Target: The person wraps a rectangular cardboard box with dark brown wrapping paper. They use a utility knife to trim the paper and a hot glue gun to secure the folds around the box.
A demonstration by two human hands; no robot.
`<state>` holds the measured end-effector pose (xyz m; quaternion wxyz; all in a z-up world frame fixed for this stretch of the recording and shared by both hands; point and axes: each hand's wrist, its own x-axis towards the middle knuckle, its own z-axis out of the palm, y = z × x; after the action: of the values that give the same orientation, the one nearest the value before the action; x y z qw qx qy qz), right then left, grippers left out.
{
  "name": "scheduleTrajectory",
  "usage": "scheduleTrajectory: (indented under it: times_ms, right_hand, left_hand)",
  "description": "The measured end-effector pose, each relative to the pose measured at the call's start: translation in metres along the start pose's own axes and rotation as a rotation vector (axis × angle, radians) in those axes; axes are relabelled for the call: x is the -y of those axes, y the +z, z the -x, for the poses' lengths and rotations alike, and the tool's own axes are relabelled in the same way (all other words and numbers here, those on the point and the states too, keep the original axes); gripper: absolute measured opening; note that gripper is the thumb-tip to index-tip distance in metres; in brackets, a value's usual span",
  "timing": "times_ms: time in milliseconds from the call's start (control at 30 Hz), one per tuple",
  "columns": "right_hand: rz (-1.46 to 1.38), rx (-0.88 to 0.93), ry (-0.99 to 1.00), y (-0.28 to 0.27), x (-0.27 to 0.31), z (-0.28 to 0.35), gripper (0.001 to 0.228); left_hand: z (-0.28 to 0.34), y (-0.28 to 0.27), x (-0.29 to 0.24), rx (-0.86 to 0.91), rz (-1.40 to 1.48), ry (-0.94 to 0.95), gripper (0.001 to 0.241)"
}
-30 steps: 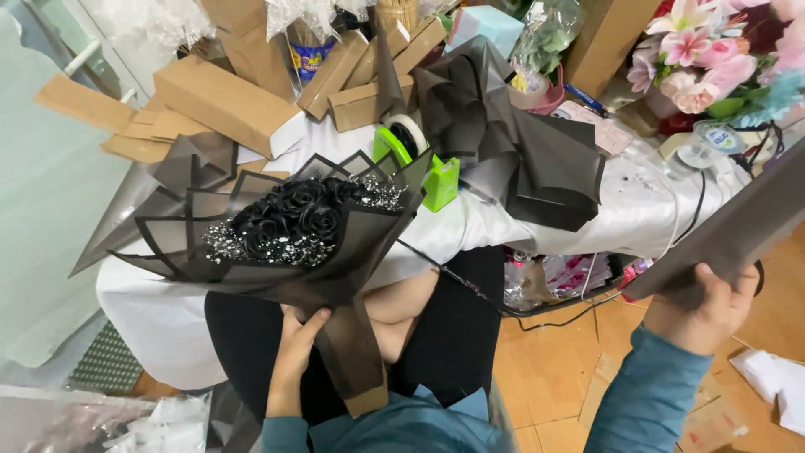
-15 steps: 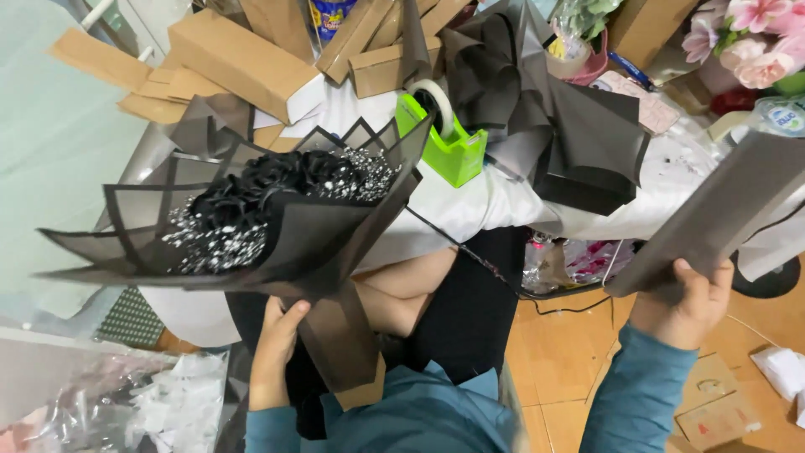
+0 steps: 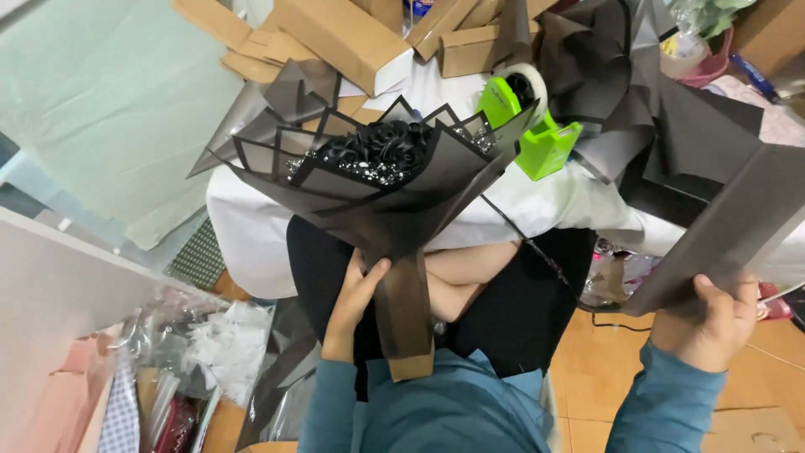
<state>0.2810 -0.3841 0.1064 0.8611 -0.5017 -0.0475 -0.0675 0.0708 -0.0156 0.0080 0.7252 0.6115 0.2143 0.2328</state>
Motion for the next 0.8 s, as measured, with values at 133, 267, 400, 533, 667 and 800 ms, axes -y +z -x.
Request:
scheduleTrajectory:
  times_ms: [133, 267, 400, 533, 667, 800]
  right_hand:
    - [0.019, -0.001, 0.038, 0.014, -0.001, 0.01, 0.034]
    - [0.008, 0.054, 0.054, 0.018, -0.004, 0.02, 0.04]
    - [0.034, 0.308, 0.045, 0.018, -0.012, 0.036, 0.052]
    - [0.0, 0.511, 0.097, 0.027, -0.043, 0.072, 0.038]
    - [0.348, 0.743, 0.169, 0.068, -0.052, 0.118, 0.02]
    - [0.413, 0.935, 0.236, 0.092, -0.051, 0.141, 0.019]
  left_hand:
    - [0.016, 0.003, -0.036, 0.052, -0.011, 0.029, 0.079]
    - [0.029, -0.013, -0.032, 0.019, -0.046, 0.081, 0.077]
    - [0.051, -0.023, -0.022, -0.493, -0.111, 0.274, 0.034]
    - [0.08, -0.006, -0.081, -0.289, -0.093, 0.494, 0.028]
    - [0.105, 0.023, -0.093, 0.331, -0.182, 0.434, 0.086]
    - [0.112, 0.061, -0.077, 0.139, 0.1, 0.174, 0.02]
